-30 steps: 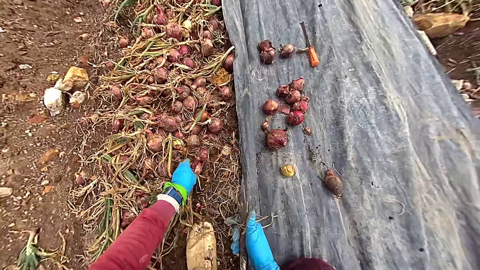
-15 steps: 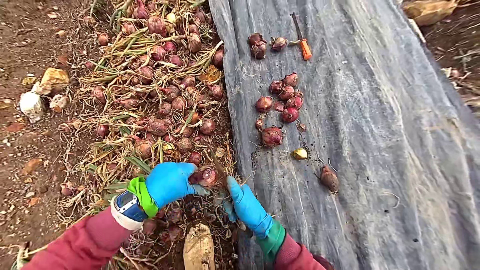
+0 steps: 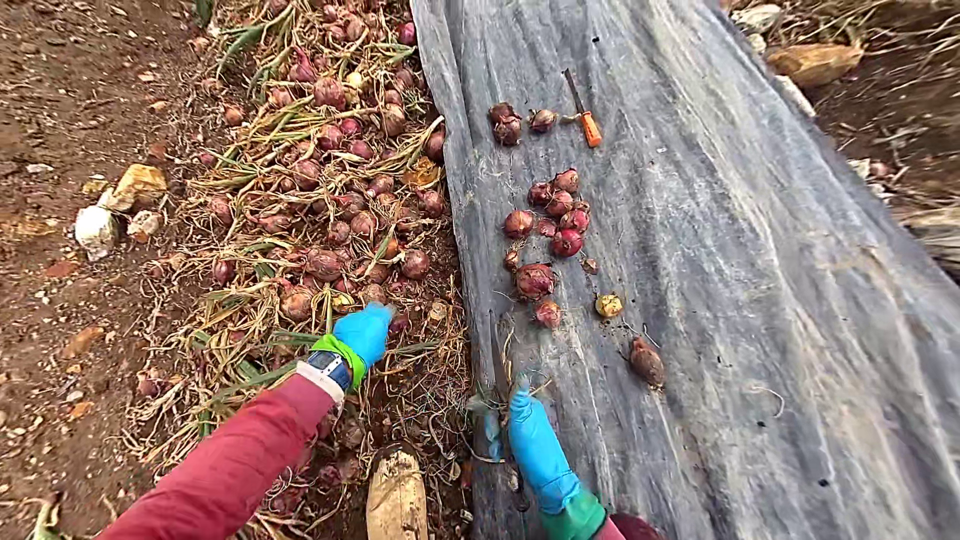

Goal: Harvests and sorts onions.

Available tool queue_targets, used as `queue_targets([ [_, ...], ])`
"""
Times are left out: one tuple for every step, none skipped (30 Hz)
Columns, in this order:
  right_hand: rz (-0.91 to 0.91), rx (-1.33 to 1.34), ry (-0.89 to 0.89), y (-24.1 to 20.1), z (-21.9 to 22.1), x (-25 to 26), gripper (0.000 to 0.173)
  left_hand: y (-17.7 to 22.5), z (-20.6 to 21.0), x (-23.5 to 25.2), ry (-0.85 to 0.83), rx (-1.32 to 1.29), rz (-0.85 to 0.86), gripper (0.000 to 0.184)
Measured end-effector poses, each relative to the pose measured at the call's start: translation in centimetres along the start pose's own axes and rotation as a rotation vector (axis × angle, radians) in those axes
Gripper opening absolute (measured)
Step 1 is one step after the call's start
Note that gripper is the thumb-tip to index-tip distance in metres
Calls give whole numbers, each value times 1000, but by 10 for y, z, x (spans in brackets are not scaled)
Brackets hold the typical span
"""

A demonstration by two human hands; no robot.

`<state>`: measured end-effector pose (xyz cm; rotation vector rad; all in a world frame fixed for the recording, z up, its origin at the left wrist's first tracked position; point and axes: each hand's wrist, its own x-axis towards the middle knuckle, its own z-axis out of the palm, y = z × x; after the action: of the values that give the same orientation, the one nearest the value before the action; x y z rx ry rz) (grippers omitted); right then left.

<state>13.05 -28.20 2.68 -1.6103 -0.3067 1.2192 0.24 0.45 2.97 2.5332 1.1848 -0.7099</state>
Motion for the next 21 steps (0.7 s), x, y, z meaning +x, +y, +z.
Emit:
queue_targets([
  [22,-16,-33,7,2,0,93,1,13,15,-50,81,39,50],
  [48,-7,-49,14,6,0,94,0,22,30,-104,140,72,56],
  [76,12,-49,22,9,1,94,-4,27,43,-124,163,107,56],
  [104,38,-35,28,12,3,93,-9,27,52,-123,146,136,57],
  [130,82,-15,34,16,5,91,-13,24,53,-113,87,144,59],
  [166,133,-1,41,20,6,90,-13,18,46,-107,-9,130,64],
  [197,171,-2,46,26,9,90,-11,10,33,-95,-155,113,69],
  [211,202,-17,48,32,14,90,-8,1,16,-81,-326,100,73],
  [197,212,-49,48,38,19,87,-4,-5,-2,-61,-468,100,75],
  [167,219,-76,43,45,25,86,0,-8,-19,-46,-544,103,75],
  [124,215,-96,34,52,29,87,4,-9,-33,-58,-568,107,73],
  [86,190,-112,23,59,34,88,8,-9,-45,-86,-591,110,71],
  [71,155,-125,11,66,38,89,10,-6,-55,-108,-650,113,70],
  [74,117,-135,1,73,41,88,11,-4,-63,-118,-740,102,68],
  [81,100,-146,-5,79,44,87,10,-3,-68,-106,-862,85,66],
  [93,111,-158,-6,86,45,89,8,0,-70,-77,-993,75,64],
  [109,148,-168,-4,92,43,90,5,6,-71,-53,-1116,92,63],
  [115,192,-171,-2,96,40,89,5,12,-71,-54,-1227,115,64],
  [105,221,-167,-1,99,36,86,7,17,-73,-88,-1332,135,67],
  [85,238,-179,0,100,32,81,10,20,-78,-150,-1431,150,72],
  [88,272,-188,3,100,26,83,12,23,-85,-200,-1476,142,75],
])
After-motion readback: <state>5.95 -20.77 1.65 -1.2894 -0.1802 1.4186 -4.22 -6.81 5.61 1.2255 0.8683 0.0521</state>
